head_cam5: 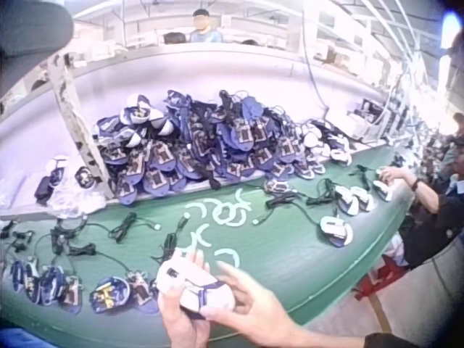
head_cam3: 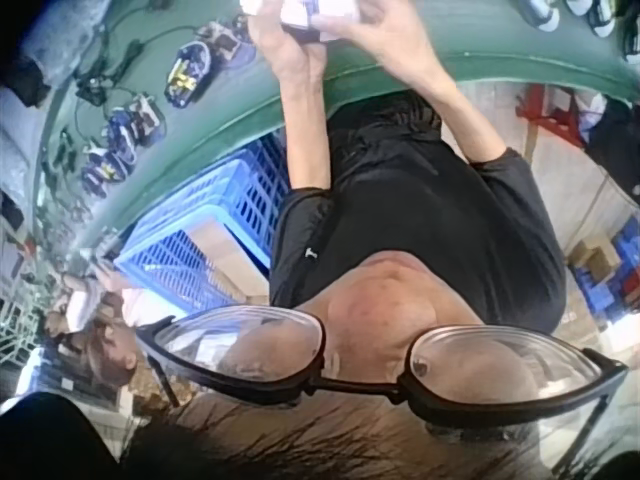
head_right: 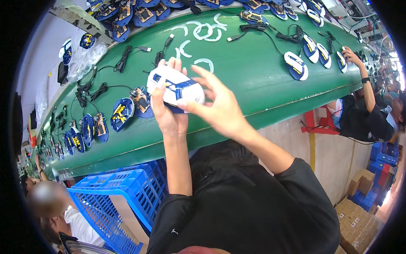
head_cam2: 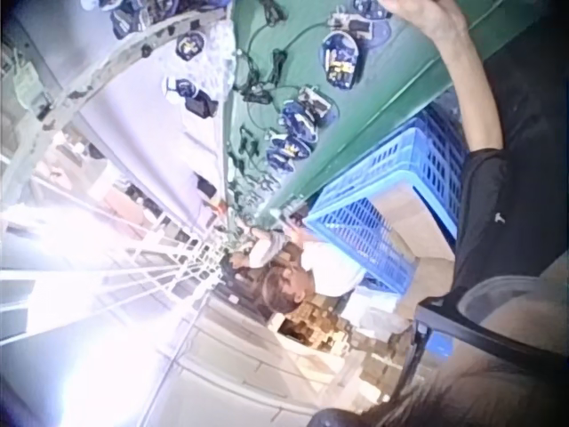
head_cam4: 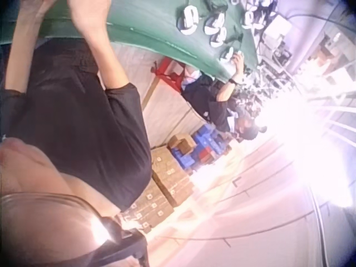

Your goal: The person assembles computer mice along a conveyor line by placing circuit boards and plastic strips into mouse bases, attaching the top covers, and sorting the components along the belt.

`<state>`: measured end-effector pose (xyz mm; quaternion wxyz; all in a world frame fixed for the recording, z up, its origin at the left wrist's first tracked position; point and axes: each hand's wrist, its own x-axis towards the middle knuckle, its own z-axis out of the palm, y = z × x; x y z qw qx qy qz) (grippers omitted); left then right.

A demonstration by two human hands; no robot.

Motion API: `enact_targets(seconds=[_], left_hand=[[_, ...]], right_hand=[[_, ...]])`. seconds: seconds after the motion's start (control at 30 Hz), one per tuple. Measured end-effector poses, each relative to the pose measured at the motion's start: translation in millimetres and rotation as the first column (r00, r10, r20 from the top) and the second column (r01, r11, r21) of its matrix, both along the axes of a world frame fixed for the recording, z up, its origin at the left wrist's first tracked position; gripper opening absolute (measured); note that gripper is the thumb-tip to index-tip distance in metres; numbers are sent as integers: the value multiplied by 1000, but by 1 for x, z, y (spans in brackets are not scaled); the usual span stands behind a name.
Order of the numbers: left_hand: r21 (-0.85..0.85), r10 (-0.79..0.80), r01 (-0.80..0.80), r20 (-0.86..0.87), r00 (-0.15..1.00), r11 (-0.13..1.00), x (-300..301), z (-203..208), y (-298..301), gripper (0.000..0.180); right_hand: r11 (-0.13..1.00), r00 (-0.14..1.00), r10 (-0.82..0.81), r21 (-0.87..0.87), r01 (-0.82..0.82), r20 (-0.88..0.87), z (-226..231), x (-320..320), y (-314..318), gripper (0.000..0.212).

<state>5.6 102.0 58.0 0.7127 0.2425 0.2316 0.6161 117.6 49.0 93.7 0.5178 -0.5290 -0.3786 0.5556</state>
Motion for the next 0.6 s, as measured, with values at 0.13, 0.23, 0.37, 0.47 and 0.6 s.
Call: enact_targets(seconds=[0.13,0.23,0.37,0.47,0.6], left_hand=[[25,-93,100,-193,977,995,-9,5,-3,70],[52,-269,267,31,963,962,-37,-8,-5,69],[216,65,132,-717,694,967,-46,-8,-11,50],[500,549,365,-835,-36,785,-58,-17,5,52],[432,586,452,-758,-286,780,-74,-45,10,51]], right_hand=[[990,989,68,-115,-84,-132,18,19,12,39],[993,995,79,89,-73,-59,40,49,30,28],[926,975,-224,310,214,-3,80,126,0,37],[876,887,-459,183,445,40,41,173,-39,36],[786,783,-595,-70,614,182,-32,173,-73,35]])
